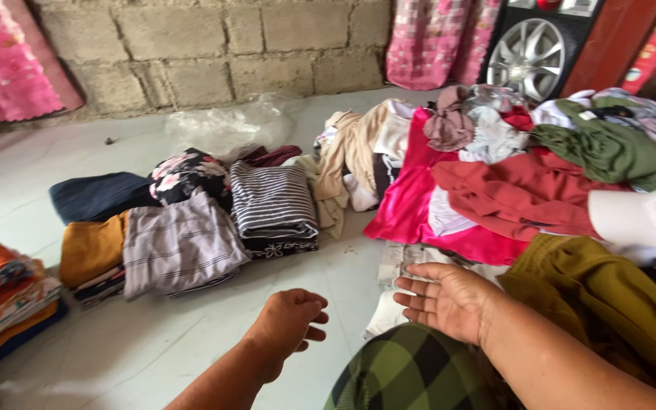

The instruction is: The person folds several garments on the floor, including a plaid shirt, an orange floral top, and a gray cartoon-print top. Each item is smoothed, folded into a compact rectangle, and placed into a growing stack.

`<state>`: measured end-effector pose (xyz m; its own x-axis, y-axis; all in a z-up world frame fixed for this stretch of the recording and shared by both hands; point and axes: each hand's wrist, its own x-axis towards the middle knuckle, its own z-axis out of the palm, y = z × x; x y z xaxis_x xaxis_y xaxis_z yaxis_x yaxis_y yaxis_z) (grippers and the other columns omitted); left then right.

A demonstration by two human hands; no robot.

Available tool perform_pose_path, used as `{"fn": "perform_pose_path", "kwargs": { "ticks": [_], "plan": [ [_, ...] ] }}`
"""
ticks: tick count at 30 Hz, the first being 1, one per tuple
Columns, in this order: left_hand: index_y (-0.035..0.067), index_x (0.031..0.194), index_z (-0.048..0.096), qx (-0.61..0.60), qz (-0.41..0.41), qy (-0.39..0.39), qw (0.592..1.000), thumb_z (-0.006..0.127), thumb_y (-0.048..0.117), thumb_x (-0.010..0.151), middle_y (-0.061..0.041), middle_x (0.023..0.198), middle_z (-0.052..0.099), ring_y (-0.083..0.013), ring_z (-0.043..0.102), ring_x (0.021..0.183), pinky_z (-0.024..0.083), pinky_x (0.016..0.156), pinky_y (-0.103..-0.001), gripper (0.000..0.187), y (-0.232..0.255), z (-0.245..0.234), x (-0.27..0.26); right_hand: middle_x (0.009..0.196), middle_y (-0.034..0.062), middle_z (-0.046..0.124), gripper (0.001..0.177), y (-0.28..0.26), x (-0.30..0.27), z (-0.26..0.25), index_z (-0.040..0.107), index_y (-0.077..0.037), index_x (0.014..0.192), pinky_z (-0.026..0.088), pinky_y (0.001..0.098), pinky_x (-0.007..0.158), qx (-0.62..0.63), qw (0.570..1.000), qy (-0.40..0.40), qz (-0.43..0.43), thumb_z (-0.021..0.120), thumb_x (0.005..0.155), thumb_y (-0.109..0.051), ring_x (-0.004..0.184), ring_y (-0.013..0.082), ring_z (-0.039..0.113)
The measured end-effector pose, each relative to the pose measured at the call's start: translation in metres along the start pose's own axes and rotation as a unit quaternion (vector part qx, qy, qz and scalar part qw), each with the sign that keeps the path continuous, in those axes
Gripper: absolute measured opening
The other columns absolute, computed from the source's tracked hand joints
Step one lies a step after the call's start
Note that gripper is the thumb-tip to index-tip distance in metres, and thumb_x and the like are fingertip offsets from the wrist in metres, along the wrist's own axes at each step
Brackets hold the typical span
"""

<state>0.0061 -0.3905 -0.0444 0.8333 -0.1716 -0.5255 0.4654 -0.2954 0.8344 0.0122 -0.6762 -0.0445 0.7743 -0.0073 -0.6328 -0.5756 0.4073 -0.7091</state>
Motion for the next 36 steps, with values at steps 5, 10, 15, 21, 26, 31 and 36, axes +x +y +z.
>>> {"fn": "perform_pose_path", "kwargs": {
  "ticks": [5, 10, 15, 21, 26, 31, 36],
  "plan": [
    [0.01, 0.125, 0.069, 0.0, 0.001, -0.023, 1.0, 0.055, 0.023, 0.096, -0.006, 0.113, 0.075, -0.0195, 0.072, 0.094, 0.054, 0.085, -0.037, 0.035, 0.023, 0.022, -0.004, 0.109, 0.011, 0.073, 0.022, -0.013, -0.01, -0.034, 0.064, -0.007, 0.108, 0.055, 0.0476, 0.09, 0.04, 0.999, 0.026, -0.024, 0.065, 0.09, -0.018, 0.102, 0.0301, 0.07],
    [0.01, 0.123, 0.07, -0.004, 0.01, -0.042, 0.999, 0.056, 0.022, 0.096, -0.006, 0.108, 0.075, -0.0191, 0.071, 0.089, 0.053, 0.084, -0.038, 0.033, 0.036, 0.038, -0.002, 0.11, 0.0112, 0.073, 0.023, -0.023, -0.01, -0.061, 0.065, -0.006, 0.11, 0.055, 0.0468, 0.092, 0.054, 0.996, 0.057, -0.044, 0.064, 0.091, -0.018, 0.104, 0.0296, 0.07],
    [0.009, 0.122, 0.07, -0.002, 0.018, -0.062, 0.998, 0.056, 0.022, 0.096, -0.007, 0.105, 0.075, -0.0189, 0.071, 0.085, 0.053, 0.081, -0.038, 0.032, 0.045, 0.054, 0.008, 0.112, 0.0115, 0.073, 0.025, -0.042, 0.015, -0.104, 0.063, -0.005, 0.112, 0.054, 0.0465, 0.093, 0.035, 0.994, 0.082, -0.07, 0.064, 0.093, -0.021, 0.107, 0.0304, 0.07],
    [0.008, 0.12, 0.07, -0.004, 0.033, -0.093, 0.995, 0.058, 0.021, 0.095, -0.006, 0.103, 0.074, -0.0192, 0.07, 0.083, 0.052, 0.076, -0.037, 0.03, 0.052, 0.073, 0.024, 0.132, 0.0147, 0.062, 0.027, -0.102, 0.056, -0.148, 0.057, -0.007, 0.121, 0.052, 0.0541, 0.104, 0.064, 0.981, 0.143, -0.119, 0.061, 0.097, -0.019, 0.12, 0.0347, 0.064],
    [0.01, 0.12, 0.069, 0.019, 0.041, -0.113, 0.993, 0.057, 0.021, 0.095, -0.005, 0.104, 0.075, -0.0182, 0.071, 0.084, 0.053, 0.075, -0.036, 0.03, 0.063, 0.08, 0.04, 0.144, 0.013, 0.054, 0.037, -0.131, 0.078, -0.164, 0.06, -0.007, 0.13, 0.05, 0.054, 0.106, 0.013, 0.973, 0.175, -0.15, 0.062, 0.095, -0.019, 0.13, 0.0381, 0.056],
    [0.01, 0.119, 0.07, 0.016, 0.039, -0.116, 0.992, 0.059, 0.02, 0.093, -0.005, 0.103, 0.075, -0.0186, 0.071, 0.082, 0.052, 0.073, -0.036, 0.03, 0.068, 0.093, 0.056, 0.152, 0.0113, 0.05, 0.044, -0.141, 0.092, -0.164, 0.057, -0.009, 0.135, 0.049, 0.0571, 0.106, -0.035, 0.964, 0.206, -0.164, 0.065, 0.093, -0.016, 0.135, 0.0389, 0.052],
    [0.009, 0.117, 0.07, 0.001, 0.03, -0.132, 0.991, 0.059, 0.02, 0.093, -0.005, 0.101, 0.075, -0.0186, 0.071, 0.08, 0.052, 0.072, -0.035, 0.028, 0.074, 0.108, 0.072, 0.151, 0.0091, 0.052, 0.062, -0.152, 0.095, -0.166, 0.054, -0.016, 0.145, 0.051, 0.0575, 0.103, -0.161, 0.923, 0.288, -0.199, 0.072, 0.087, -0.009, 0.139, 0.0297, 0.049]
  ]
}}
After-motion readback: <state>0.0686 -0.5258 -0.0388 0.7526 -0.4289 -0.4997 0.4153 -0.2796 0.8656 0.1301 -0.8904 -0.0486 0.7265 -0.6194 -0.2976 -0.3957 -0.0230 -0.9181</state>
